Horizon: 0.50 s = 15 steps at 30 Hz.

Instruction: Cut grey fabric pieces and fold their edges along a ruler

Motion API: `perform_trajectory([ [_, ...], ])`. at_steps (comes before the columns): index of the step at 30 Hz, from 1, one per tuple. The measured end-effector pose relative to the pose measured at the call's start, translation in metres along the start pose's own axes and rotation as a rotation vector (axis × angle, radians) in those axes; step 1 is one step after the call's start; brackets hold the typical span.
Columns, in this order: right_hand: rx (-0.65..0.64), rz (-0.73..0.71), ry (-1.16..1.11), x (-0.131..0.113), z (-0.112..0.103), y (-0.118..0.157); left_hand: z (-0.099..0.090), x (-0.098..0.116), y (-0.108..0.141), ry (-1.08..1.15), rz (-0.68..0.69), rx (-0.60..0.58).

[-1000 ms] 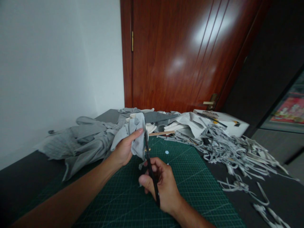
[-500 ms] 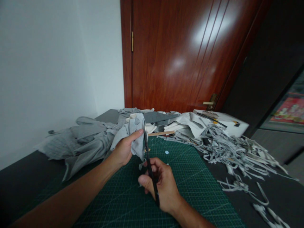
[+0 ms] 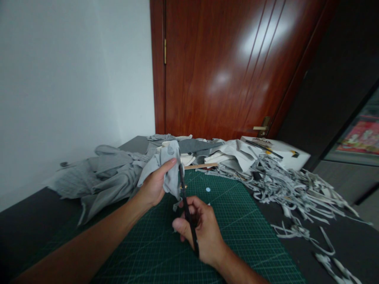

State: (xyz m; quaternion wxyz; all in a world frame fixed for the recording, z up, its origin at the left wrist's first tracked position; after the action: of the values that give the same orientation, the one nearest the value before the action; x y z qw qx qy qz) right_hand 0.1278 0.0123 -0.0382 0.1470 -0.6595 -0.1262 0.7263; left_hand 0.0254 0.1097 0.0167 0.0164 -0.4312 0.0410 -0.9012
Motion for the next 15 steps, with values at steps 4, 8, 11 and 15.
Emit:
perform_trajectory([
  [4,-0.006,0.008,-0.007,0.0008,0.0013,0.0006,0.0018,0.0006,0.0002,-0.009,0.013,-0.023],
  [8,-0.002,0.011,-0.009,0.0004,0.0013,0.0007,0.0019,-0.0038,0.0004,-0.027,-0.016,-0.038],
  [11,0.003,0.012,-0.011,0.0004,0.0004,0.0006,0.0016,-0.0049,0.0007,-0.035,-0.024,-0.035],
  [15,-0.001,0.011,-0.008,0.0011,0.0003,0.0006,0.0036,-0.005,0.0016,-0.04,-0.023,-0.051],
])
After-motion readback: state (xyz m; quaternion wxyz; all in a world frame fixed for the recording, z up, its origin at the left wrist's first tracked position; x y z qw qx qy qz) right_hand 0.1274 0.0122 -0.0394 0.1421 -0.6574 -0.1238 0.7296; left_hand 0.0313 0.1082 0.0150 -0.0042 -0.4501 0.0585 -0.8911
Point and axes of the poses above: each hand's wrist, its own y-axis away from the middle knuckle, its own z-axis out of the palm, x = y × z, the point moved 10 cm from there along -y, towards the middle knuckle, and after that the axes turned 12 degrees about x, right-handed, at the moved point
